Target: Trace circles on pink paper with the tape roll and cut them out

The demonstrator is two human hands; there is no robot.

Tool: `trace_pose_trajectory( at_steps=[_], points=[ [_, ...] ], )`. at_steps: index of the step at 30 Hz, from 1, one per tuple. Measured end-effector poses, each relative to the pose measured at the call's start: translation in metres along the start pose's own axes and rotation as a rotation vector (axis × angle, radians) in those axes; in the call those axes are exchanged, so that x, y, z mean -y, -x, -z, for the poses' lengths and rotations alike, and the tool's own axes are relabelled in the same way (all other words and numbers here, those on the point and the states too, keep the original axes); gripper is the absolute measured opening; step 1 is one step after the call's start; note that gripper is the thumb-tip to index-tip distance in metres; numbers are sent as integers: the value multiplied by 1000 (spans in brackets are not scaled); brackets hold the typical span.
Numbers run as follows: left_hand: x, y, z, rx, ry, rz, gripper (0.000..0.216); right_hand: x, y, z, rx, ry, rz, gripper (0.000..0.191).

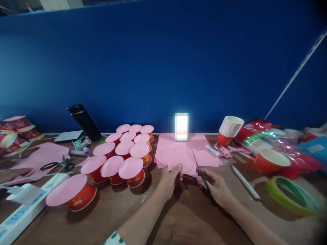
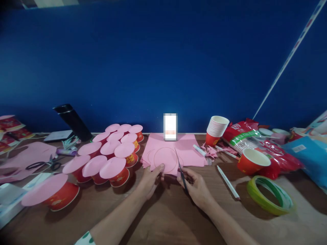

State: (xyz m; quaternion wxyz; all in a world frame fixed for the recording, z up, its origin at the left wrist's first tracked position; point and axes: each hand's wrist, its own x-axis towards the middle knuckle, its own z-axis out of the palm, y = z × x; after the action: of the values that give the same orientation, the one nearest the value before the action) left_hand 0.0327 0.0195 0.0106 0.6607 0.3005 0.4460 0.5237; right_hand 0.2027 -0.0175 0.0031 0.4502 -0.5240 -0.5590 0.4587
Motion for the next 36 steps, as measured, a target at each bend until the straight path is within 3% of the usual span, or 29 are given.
trace_pose_trajectory(
  at_steps=[36],
  points=[
    [1,2,-1,5,-43,-32,37,-1,0,-1,21,-80,-8,38]
  ],
)
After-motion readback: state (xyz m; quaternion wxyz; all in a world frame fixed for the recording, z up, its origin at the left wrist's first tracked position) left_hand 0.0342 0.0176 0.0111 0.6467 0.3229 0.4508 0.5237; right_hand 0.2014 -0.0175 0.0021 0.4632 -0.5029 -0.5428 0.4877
